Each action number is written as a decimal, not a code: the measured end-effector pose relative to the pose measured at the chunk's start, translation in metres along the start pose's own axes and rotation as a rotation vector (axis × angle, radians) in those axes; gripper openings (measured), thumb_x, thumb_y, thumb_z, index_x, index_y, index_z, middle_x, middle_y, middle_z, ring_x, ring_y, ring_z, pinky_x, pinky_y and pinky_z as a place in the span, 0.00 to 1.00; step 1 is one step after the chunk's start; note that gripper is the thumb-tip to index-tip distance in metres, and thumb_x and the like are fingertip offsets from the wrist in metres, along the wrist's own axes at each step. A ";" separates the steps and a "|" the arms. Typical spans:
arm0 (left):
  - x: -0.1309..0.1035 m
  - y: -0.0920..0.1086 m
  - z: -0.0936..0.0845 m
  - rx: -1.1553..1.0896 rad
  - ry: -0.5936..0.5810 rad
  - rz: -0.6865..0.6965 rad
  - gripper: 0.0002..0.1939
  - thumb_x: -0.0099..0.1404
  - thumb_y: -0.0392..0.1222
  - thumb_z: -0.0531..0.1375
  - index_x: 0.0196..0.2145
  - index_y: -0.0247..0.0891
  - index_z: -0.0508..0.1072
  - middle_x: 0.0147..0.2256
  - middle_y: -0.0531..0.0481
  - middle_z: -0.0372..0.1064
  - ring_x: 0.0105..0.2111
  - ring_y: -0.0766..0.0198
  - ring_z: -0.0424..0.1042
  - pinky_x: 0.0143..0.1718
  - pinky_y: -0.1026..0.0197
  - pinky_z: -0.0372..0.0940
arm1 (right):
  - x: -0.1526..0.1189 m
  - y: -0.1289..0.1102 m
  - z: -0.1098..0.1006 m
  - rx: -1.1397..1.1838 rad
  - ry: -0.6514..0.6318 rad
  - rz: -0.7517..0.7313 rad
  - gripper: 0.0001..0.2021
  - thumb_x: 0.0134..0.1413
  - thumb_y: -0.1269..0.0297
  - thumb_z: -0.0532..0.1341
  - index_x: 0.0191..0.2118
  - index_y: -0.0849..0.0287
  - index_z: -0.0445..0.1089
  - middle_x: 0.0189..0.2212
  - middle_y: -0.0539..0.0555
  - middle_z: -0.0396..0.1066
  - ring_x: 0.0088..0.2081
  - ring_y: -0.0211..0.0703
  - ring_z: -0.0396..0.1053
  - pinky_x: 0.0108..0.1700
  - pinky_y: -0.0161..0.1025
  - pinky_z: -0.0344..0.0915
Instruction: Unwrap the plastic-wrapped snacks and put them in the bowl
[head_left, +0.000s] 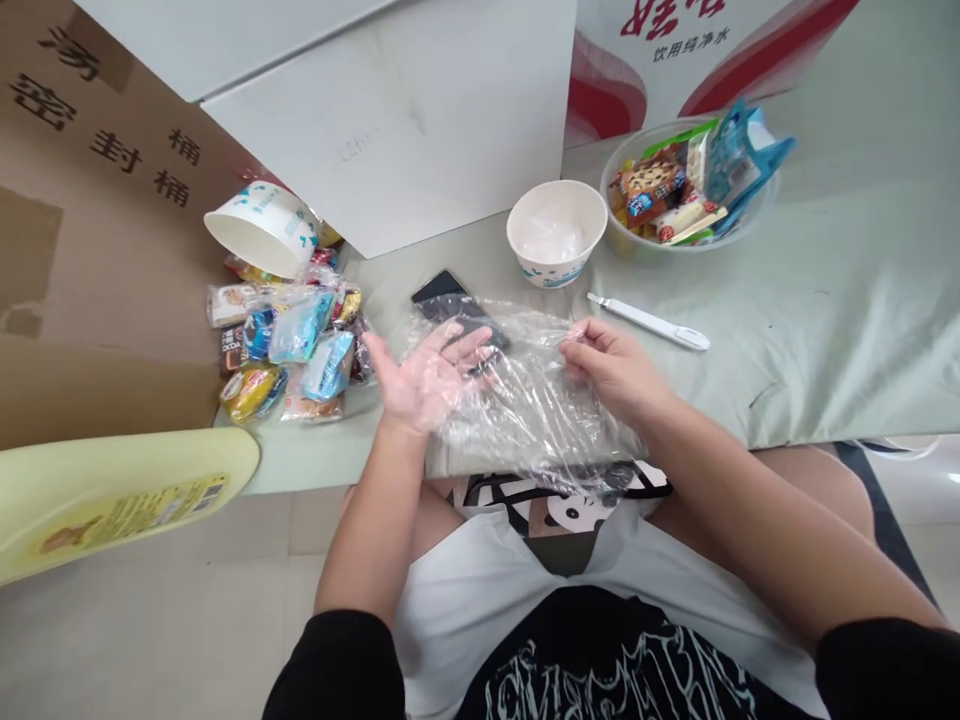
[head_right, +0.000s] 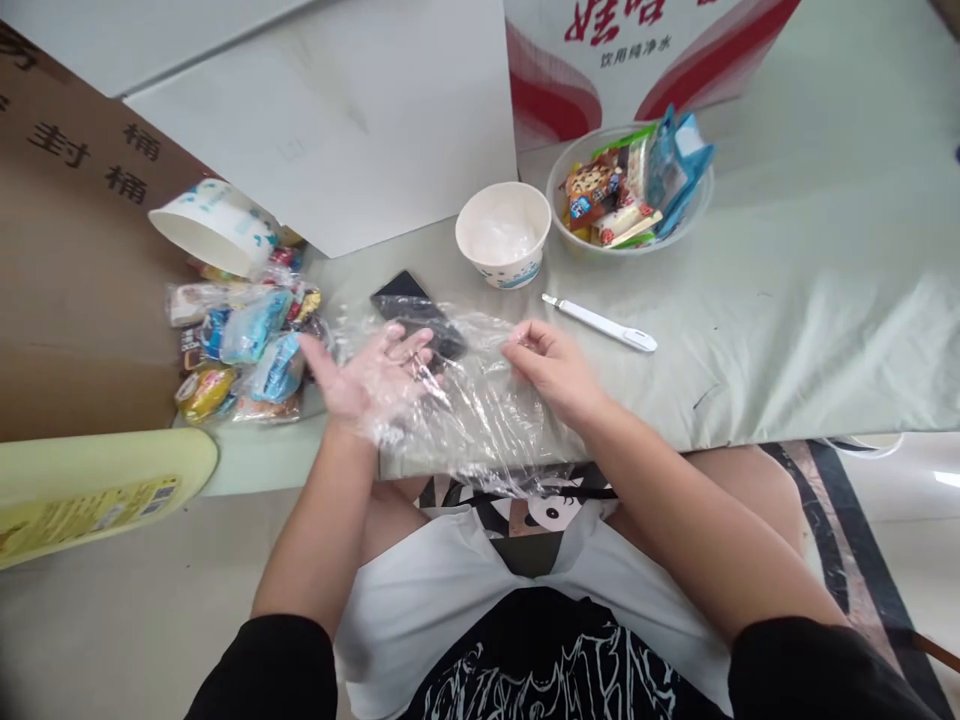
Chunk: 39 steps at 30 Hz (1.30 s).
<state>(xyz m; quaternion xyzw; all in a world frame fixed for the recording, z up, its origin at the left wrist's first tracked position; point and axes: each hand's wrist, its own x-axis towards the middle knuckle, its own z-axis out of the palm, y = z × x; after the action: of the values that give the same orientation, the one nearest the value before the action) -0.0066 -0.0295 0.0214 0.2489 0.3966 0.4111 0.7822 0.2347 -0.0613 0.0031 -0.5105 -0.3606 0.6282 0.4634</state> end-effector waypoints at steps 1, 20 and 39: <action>0.001 0.001 0.004 0.058 0.003 0.015 0.31 0.56 0.70 0.64 0.42 0.39 0.76 0.48 0.37 0.80 0.42 0.51 0.80 0.42 0.49 0.76 | 0.003 -0.002 -0.005 0.010 0.053 -0.046 0.17 0.47 0.54 0.72 0.29 0.54 0.63 0.22 0.44 0.63 0.24 0.33 0.62 0.26 0.33 0.63; 0.005 -0.004 0.011 0.152 0.224 0.161 0.19 0.66 0.58 0.61 0.29 0.38 0.74 0.29 0.48 0.80 0.27 0.60 0.80 0.30 0.58 0.76 | -0.007 -0.005 -0.026 -0.257 0.067 -0.358 0.40 0.57 0.51 0.67 0.70 0.42 0.47 0.40 0.51 0.78 0.35 0.45 0.78 0.40 0.46 0.76; -0.002 0.003 -0.005 0.330 0.122 0.038 0.46 0.48 0.51 0.76 0.60 0.42 0.63 0.31 0.48 0.81 0.29 0.58 0.82 0.26 0.65 0.73 | 0.005 -0.009 -0.034 -0.156 0.501 -0.378 0.06 0.59 0.63 0.59 0.39 0.51 0.73 0.36 0.51 0.76 0.19 0.33 0.64 0.21 0.37 0.62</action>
<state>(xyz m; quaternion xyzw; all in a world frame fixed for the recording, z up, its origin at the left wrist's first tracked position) -0.0130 -0.0289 0.0216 0.3560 0.5006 0.3696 0.6972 0.2695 -0.0542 0.0028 -0.6073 -0.3709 0.3560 0.6057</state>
